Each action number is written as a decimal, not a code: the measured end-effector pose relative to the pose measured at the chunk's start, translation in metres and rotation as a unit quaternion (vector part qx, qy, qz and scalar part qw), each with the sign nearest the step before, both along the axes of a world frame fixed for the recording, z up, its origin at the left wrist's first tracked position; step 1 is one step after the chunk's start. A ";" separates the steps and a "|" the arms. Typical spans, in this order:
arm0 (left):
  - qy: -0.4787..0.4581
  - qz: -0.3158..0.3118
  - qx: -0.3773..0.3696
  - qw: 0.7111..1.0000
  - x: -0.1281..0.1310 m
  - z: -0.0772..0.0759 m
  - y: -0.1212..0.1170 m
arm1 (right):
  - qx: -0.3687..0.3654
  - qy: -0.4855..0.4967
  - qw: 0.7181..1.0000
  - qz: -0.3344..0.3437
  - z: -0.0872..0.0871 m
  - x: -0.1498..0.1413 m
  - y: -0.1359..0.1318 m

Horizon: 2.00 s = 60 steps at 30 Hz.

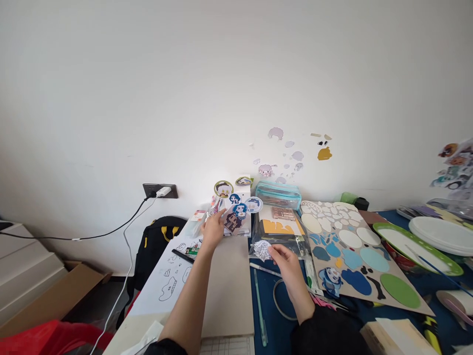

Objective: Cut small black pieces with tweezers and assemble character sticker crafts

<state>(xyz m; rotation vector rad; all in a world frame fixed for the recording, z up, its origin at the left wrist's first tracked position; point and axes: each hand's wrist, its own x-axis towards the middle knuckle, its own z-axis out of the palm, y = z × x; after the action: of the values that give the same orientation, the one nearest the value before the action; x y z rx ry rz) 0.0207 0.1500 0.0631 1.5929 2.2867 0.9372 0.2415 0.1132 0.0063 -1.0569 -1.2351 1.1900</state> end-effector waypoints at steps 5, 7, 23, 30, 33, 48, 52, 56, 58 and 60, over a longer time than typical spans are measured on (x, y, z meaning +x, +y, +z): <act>0.005 -0.007 -0.004 1.000 -0.003 0.000 0.000 | 0.002 0.001 1.000 0.005 0.001 0.000 0.000; 0.007 -0.008 -0.004 1.000 -0.004 -0.001 0.000 | 0.001 0.002 1.000 0.004 0.001 0.000 0.000; 0.020 0.047 -0.011 0.999 -0.014 0.016 -0.019 | 0.004 0.005 1.000 0.002 -0.001 -0.001 0.001; -0.013 0.039 -0.027 0.999 -0.027 0.036 -0.051 | -0.001 0.014 1.000 0.001 -0.001 -0.003 -0.001; -0.080 -0.044 -0.028 0.995 -0.029 0.038 -0.062 | -0.001 0.029 1.000 -0.001 0.002 -0.003 -0.003; -0.366 -0.146 0.042 0.918 0.024 -0.029 -0.080 | 0.003 0.109 0.993 0.039 0.003 -0.002 -0.004; -0.368 -0.157 0.051 0.915 0.035 -0.040 -0.087 | 0.012 0.074 0.997 0.027 0.003 0.000 -0.003; -0.370 -0.154 0.045 0.915 0.039 -0.045 -0.094 | 0.024 0.044 0.999 0.021 0.006 0.002 -0.004; -0.381 -0.148 0.042 0.912 0.040 -0.046 -0.096 | 0.030 0.029 0.999 0.025 0.007 0.003 -0.005; -0.393 -0.142 0.040 0.908 0.040 -0.047 -0.096 | 0.040 0.012 0.998 0.041 0.010 0.003 -0.006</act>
<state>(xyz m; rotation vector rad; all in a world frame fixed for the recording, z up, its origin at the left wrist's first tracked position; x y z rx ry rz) 0.0607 0.0536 0.0159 1.2010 1.4377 1.2955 0.2445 0.1070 0.0159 -0.9383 -1.3069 1.2012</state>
